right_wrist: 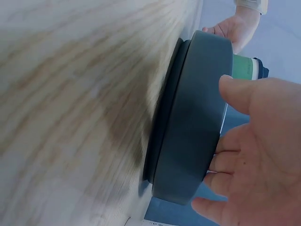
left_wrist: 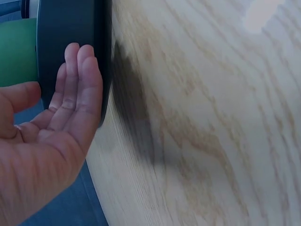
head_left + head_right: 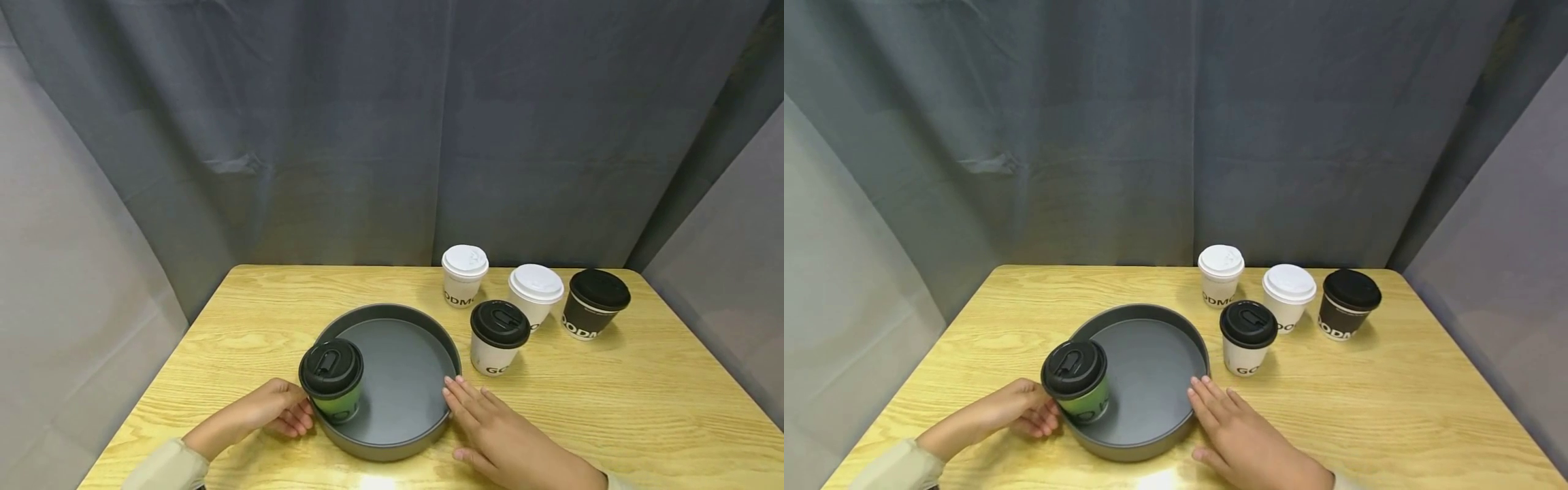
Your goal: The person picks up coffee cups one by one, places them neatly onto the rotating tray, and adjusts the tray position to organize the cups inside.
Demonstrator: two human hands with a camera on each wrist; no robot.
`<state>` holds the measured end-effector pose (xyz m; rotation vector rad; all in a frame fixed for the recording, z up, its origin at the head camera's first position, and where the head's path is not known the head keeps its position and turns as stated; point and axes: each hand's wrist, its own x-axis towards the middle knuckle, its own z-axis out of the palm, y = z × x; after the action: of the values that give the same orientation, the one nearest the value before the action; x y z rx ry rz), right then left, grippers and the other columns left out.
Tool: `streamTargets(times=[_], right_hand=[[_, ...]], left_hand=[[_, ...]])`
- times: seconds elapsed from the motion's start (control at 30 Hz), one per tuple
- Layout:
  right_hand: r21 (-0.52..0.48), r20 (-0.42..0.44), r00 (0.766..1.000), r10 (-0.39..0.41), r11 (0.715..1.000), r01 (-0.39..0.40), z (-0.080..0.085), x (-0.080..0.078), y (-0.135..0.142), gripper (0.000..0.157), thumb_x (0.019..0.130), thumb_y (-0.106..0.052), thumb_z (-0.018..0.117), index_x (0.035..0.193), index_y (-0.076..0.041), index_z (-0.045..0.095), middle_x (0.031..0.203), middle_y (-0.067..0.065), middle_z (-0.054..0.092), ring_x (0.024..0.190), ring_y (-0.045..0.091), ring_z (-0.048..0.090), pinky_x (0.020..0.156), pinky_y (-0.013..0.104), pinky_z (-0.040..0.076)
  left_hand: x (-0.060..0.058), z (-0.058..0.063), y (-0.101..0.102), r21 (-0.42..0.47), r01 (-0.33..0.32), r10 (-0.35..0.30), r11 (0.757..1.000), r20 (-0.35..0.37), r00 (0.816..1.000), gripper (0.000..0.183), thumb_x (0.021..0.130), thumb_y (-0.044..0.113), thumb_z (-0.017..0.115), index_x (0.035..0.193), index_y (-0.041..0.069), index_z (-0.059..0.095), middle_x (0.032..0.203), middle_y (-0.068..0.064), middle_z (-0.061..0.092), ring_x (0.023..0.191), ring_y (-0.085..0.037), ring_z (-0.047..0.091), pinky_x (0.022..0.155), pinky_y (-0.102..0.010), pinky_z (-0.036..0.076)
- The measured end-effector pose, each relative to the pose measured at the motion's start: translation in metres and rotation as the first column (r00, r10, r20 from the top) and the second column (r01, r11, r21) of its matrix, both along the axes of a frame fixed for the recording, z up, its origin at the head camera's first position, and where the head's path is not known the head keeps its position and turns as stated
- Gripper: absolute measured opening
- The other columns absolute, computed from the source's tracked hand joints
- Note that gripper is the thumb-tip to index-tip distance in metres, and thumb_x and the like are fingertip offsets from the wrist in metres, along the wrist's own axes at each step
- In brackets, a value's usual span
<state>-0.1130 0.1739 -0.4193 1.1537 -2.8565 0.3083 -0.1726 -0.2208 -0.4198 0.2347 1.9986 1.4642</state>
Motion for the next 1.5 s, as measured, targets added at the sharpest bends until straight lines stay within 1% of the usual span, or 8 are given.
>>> streamTargets(times=[0.2,0.37,0.47,0.7,0.87,1.07,1.3,1.5], right_hand=[[-0.008,0.053,0.999,-0.008,1.000,0.008,0.004,-0.001,0.001,0.068,0.098,-0.045,0.049,0.148,-0.002,0.032,0.157,0.013,0.024,0.143,0.031,0.024,0.106,0.056,0.034],[-0.021,0.059,0.997,-0.040,0.999,0.041,0.006,-0.007,0.005,0.069,0.097,-0.042,0.052,0.148,-0.001,0.031,0.157,0.013,0.021,0.143,0.032,0.022,0.108,0.057,0.031],[-0.032,0.044,0.998,-0.052,0.998,0.054,0.006,-0.011,0.008,0.068,0.096,-0.039,0.055,0.146,0.001,0.033,0.156,0.016,0.023,0.143,0.034,0.022,0.108,0.057,0.030],[-0.043,0.038,0.998,-0.048,0.998,0.050,0.005,-0.016,0.010,0.067,0.096,-0.036,0.057,0.146,0.002,0.034,0.155,0.018,0.025,0.142,0.035,0.022,0.109,0.056,0.029],[-0.048,0.039,0.998,-0.049,0.998,0.051,0.006,-0.014,0.009,0.067,0.096,-0.037,0.056,0.146,0.001,0.034,0.155,0.017,0.025,0.142,0.035,0.023,0.109,0.057,0.029],[-0.022,-0.041,0.999,-0.022,1.000,0.022,0.004,-0.010,0.009,0.067,0.094,-0.039,0.058,0.145,0.000,0.037,0.155,0.013,0.027,0.141,0.035,0.027,0.106,0.057,0.034],[0.022,0.050,0.998,-0.026,0.999,0.025,0.007,-0.001,0.005,0.066,0.096,-0.042,0.055,0.146,-0.004,0.036,0.155,0.011,0.029,0.142,0.031,0.027,0.107,0.057,0.033],[0.004,0.033,0.999,0.012,1.000,-0.012,0.004,0.003,0.004,0.067,0.095,-0.044,0.054,0.146,-0.004,0.037,0.154,0.011,0.031,0.141,0.030,0.030,0.105,0.054,0.037]], left_hand=[[0.006,-0.001,0.001,0.028,0.003,-0.004,1.000,0.037,0.999,0.038,0.100,0.028,0.045,0.091,-0.005,0.062,0.077,-0.006,0.067,0.067,-0.012,0.065,0.066,-0.028,0.057],[0.020,-0.001,0.005,0.105,0.080,-0.091,0.991,0.101,0.991,0.033,0.096,0.020,0.051,0.099,-0.011,0.062,0.084,-0.009,0.070,0.073,-0.012,0.066,0.069,-0.027,0.057],[0.027,-0.003,0.011,0.145,0.109,-0.128,0.983,0.135,0.983,0.038,0.097,0.025,0.052,0.101,-0.011,0.063,0.088,-0.011,0.072,0.074,-0.012,0.068,0.070,-0.026,0.057],[0.033,-0.007,0.023,0.164,0.085,-0.113,0.983,0.168,0.979,0.043,0.098,0.031,0.053,0.099,-0.010,0.064,0.088,-0.012,0.072,0.072,-0.010,0.069,0.066,-0.023,0.057],[0.034,-0.007,0.025,0.160,0.063,-0.091,0.985,0.175,0.980,0.042,0.098,0.031,0.053,0.098,-0.009,0.064,0.086,-0.011,0.072,0.070,-0.010,0.068,0.065,-0.023,0.057],[0.032,-0.005,0.022,0.137,0.056,-0.079,0.989,0.166,0.983,0.041,0.098,0.031,0.053,0.099,-0.009,0.064,0.086,-0.010,0.072,0.071,-0.011,0.068,0.067,-0.026,0.057],[0.025,-0.005,0.014,0.132,0.052,-0.070,0.990,0.143,0.987,0.039,0.099,0.028,0.052,0.098,-0.009,0.064,0.084,-0.009,0.071,0.070,-0.011,0.067,0.067,-0.026,0.057],[0.020,-0.001,0.010,0.087,0.025,-0.034,0.996,0.105,0.994,0.041,0.100,0.028,0.050,0.099,-0.010,0.063,0.084,-0.008,0.071,0.070,-0.011,0.067,0.066,-0.026,0.057]])
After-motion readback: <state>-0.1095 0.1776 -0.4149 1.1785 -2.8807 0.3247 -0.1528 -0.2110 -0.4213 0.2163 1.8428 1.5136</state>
